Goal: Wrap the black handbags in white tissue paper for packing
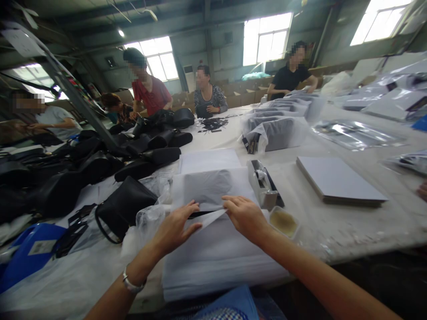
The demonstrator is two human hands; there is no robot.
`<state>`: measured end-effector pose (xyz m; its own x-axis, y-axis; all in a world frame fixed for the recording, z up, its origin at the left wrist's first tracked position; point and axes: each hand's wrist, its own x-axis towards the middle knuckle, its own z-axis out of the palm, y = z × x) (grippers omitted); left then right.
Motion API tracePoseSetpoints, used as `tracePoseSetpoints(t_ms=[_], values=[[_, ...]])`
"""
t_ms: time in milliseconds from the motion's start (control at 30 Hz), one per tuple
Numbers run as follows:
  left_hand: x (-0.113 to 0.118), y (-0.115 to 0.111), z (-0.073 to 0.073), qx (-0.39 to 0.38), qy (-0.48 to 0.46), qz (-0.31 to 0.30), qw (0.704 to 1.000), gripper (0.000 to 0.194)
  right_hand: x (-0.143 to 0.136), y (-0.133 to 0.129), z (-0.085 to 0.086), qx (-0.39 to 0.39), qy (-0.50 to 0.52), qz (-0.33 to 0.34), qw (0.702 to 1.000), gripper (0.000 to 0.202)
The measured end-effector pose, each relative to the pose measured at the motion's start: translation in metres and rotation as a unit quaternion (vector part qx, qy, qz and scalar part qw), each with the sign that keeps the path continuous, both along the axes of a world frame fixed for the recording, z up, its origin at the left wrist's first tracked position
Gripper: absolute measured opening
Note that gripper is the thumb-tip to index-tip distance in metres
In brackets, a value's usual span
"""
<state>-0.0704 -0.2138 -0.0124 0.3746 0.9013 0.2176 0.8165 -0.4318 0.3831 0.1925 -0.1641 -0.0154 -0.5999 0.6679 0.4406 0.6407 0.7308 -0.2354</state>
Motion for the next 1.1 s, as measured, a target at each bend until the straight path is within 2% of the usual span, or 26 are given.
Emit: tracePoseSetpoints(t_ms=[67,167,233,333,400,467,633,800,1000,1100], values=[[0.003,-0.004,0.003,-0.009,0.004,0.009,1.0,0.058,-0.003,0.004,0.0,-0.018,0.0,-0.015,1.0,0.015],[0.008,-0.008,0.005,-0.018,0.013,0.016,1.0,0.07,-0.006,0.007,0.001,-0.039,-0.006,-0.043,0.998,0.017],[0.01,-0.008,0.002,-0.004,0.03,0.016,0.999,0.057,-0.007,0.007,0.002,-0.046,-0.002,-0.045,0.998,0.018],[0.011,-0.006,-0.007,0.024,0.062,0.026,0.997,0.018,-0.007,0.008,0.001,-0.054,0.015,-0.008,0.998,0.014],[0.011,-0.004,-0.012,0.038,0.083,0.027,0.995,0.022,-0.007,0.01,-0.003,-0.046,0.017,0.032,0.998,0.014],[0.01,-0.002,-0.015,0.058,0.103,0.015,0.993,0.026,-0.006,0.013,-0.01,-0.026,0.005,0.06,0.998,0.023],[0.006,0.0,-0.017,0.111,0.127,-0.01,0.986,0.022,-0.002,0.023,-0.028,0.026,-0.025,0.085,0.996,0.028],[-0.001,0.002,-0.017,0.102,0.116,0.001,0.988,0.023,0.0,0.025,-0.032,0.016,-0.043,0.052,0.998,0.03],[-0.009,0.006,-0.003,0.02,0.179,0.091,0.979,0.025,-0.002,0.028,-0.023,-0.042,-0.103,-0.001,0.994,0.03],[-0.013,0.014,0.003,0.007,0.177,0.106,0.978,0.018,-0.004,0.032,-0.017,-0.074,-0.127,-0.029,0.989,0.027]])
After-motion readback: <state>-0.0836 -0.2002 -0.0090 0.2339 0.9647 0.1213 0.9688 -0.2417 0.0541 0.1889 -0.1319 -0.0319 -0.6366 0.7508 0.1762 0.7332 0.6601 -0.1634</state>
